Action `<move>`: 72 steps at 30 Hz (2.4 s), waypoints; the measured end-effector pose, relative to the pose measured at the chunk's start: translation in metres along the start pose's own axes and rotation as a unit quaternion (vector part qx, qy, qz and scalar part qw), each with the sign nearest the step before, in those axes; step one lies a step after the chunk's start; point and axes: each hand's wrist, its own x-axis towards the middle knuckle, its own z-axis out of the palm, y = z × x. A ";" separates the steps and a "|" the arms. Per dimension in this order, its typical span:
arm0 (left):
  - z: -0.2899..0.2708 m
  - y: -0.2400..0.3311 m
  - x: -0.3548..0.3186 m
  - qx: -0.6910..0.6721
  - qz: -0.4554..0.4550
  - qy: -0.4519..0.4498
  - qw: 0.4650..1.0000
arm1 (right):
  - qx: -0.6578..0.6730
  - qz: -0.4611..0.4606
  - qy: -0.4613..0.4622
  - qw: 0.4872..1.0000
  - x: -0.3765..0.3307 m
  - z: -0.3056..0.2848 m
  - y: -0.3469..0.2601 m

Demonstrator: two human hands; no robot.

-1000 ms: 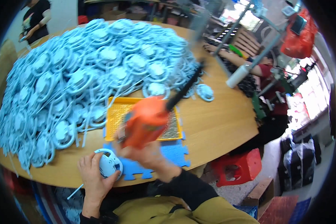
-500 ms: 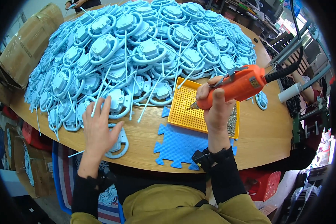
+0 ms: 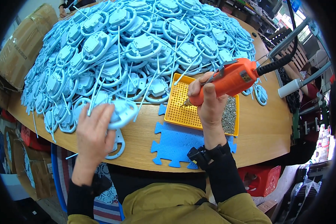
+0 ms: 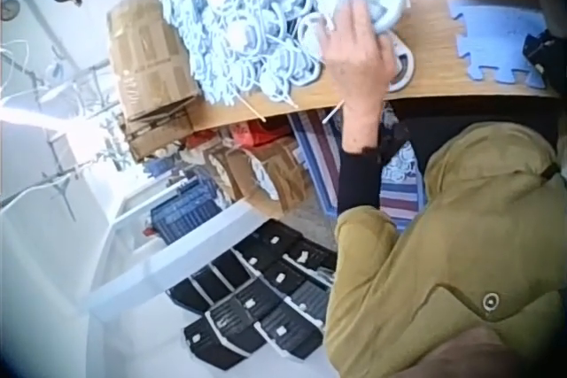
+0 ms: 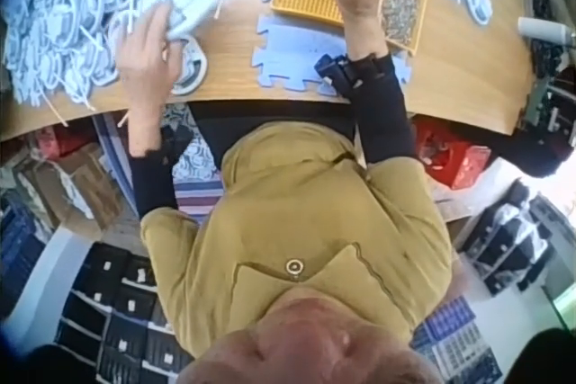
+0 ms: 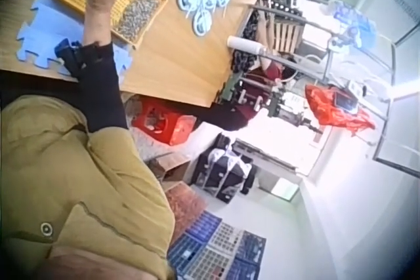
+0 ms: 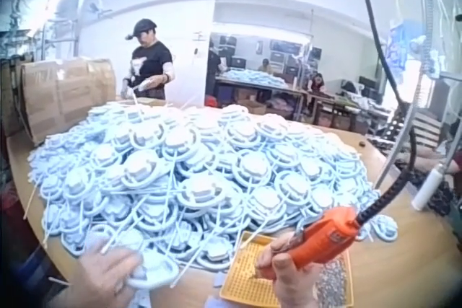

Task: Assembling blue plastic components using an electric screwdriver at a factory workbench.

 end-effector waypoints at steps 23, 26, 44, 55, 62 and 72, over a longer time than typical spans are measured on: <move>0.071 0.112 -0.042 -0.252 -0.011 -0.028 0.967 | -0.079 0.034 -0.074 0.994 -0.081 0.032 -0.077; 0.070 0.114 -0.040 -0.233 -0.010 -0.033 0.972 | -0.066 0.047 -0.060 0.995 -0.084 0.034 -0.075; 0.067 0.111 -0.027 -0.222 -0.002 -0.047 0.974 | -0.062 0.071 -0.067 0.993 -0.077 0.034 -0.069; 0.019 0.096 -0.043 -0.208 -0.029 -0.185 0.960 | -0.032 -0.004 -0.072 0.997 -0.040 0.024 -0.066; -0.006 0.068 -0.105 -0.161 -0.050 -0.222 0.960 | -0.032 -0.044 -0.025 0.998 0.002 0.015 -0.005; -0.061 0.033 -0.146 -0.027 -0.141 -0.434 0.889 | -0.036 -0.039 -0.006 0.999 0.010 0.010 0.009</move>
